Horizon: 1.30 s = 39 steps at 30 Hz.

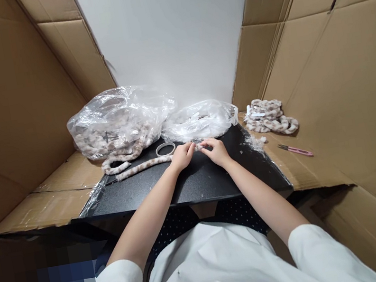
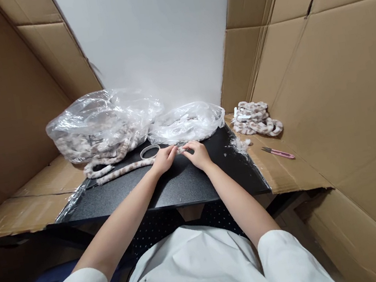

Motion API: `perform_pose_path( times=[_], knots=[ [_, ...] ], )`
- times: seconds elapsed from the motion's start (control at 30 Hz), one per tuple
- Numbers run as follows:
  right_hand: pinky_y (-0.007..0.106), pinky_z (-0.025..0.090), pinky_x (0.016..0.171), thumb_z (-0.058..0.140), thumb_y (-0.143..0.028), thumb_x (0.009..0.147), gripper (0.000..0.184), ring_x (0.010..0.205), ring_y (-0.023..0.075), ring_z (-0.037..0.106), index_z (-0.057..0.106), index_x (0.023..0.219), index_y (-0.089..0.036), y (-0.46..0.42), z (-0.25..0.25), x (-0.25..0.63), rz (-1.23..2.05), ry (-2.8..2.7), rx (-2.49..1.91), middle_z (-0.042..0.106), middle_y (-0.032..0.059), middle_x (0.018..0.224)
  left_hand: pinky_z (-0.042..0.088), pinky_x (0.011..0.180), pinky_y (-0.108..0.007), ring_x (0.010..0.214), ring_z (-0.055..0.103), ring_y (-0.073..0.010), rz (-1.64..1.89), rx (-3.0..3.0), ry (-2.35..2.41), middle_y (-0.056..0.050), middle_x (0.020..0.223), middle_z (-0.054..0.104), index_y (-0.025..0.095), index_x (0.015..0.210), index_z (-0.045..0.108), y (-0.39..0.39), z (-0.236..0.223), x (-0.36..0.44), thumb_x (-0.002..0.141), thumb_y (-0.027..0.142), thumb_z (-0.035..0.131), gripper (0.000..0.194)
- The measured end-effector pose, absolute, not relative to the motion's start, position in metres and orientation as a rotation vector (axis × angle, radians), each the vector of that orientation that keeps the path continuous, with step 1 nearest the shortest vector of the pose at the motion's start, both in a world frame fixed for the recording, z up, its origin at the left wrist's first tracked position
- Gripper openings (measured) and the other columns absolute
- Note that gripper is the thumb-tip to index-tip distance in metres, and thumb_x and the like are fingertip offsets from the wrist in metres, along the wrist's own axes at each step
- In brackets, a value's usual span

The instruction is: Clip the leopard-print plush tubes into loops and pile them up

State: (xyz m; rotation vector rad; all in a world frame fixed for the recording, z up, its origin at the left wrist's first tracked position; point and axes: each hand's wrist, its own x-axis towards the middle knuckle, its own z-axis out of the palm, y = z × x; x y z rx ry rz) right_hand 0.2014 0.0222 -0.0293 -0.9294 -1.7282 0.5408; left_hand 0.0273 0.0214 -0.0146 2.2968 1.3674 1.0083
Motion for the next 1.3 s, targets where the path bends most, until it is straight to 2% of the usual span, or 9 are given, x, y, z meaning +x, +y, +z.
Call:
perform_pose_path(
  times=[0.27, 0.4, 0.67, 0.93, 1.3],
  knots=[
    [0.038, 0.047, 0.083, 0.068, -0.031, 0.076, 0.010, 0.085, 0.0234, 0.063, 0.069, 0.069, -0.024, 0.022, -0.028, 0.201, 0.514, -1.740, -0.919, 0.071, 0.0053, 0.084, 0.029, 0.057, -0.026, 0.058, 0.047, -0.0147, 0.993, 2.318, 1.370, -0.001, 0.056, 0.051, 0.018, 0.060, 0.045, 0.023, -0.017, 0.027, 0.093, 0.035, 0.037, 0.038],
    [0.035, 0.047, 0.076, 0.065, -0.039, 0.077, 0.019, 0.084, 0.0226, 0.062, 0.069, 0.068, -0.023, 0.023, -0.027, 0.202, 0.576, -1.698, -0.924, 0.070, 0.0062, 0.084, 0.029, 0.057, -0.026, 0.058, 0.047, -0.0150, 0.981, 2.311, 1.399, -0.001, 0.056, 0.052, 0.018, 0.061, 0.046, 0.024, -0.017, 0.028, 0.094, 0.036, 0.036, 0.039],
    [0.031, 0.043, 0.067, 0.064, -0.052, 0.071, 0.031, 0.073, 0.0195, 0.058, 0.067, 0.068, -0.021, 0.027, -0.029, 0.200, 0.709, -1.562, -0.976, 0.068, 0.0058, 0.081, 0.029, 0.057, -0.026, 0.059, 0.047, -0.0151, 0.998, 2.278, 1.440, -0.001, 0.057, 0.052, 0.018, 0.060, 0.047, 0.024, -0.017, 0.028, 0.095, 0.036, 0.037, 0.040],
    [0.031, 0.044, 0.069, 0.064, -0.053, 0.070, 0.033, 0.072, 0.0196, 0.057, 0.068, 0.071, -0.020, 0.033, -0.031, 0.207, 0.755, -1.491, -1.024, 0.069, 0.0045, 0.076, 0.028, 0.057, -0.026, 0.058, 0.046, -0.0146, 1.013, 2.264, 1.441, 0.000, 0.056, 0.051, 0.018, 0.059, 0.045, 0.023, -0.016, 0.027, 0.095, 0.036, 0.037, 0.041],
    [0.031, 0.045, 0.070, 0.068, -0.042, 0.067, 0.023, 0.069, 0.0171, 0.057, 0.066, 0.067, -0.019, 0.030, -0.032, 0.202, 0.698, -1.631, -0.985, 0.067, 0.0039, 0.077, 0.027, 0.057, -0.026, 0.058, 0.045, -0.0143, 1.006, 2.272, 1.385, 0.000, 0.056, 0.049, 0.018, 0.059, 0.043, 0.025, -0.018, 0.028, 0.094, 0.035, 0.038, 0.039]
  ],
)
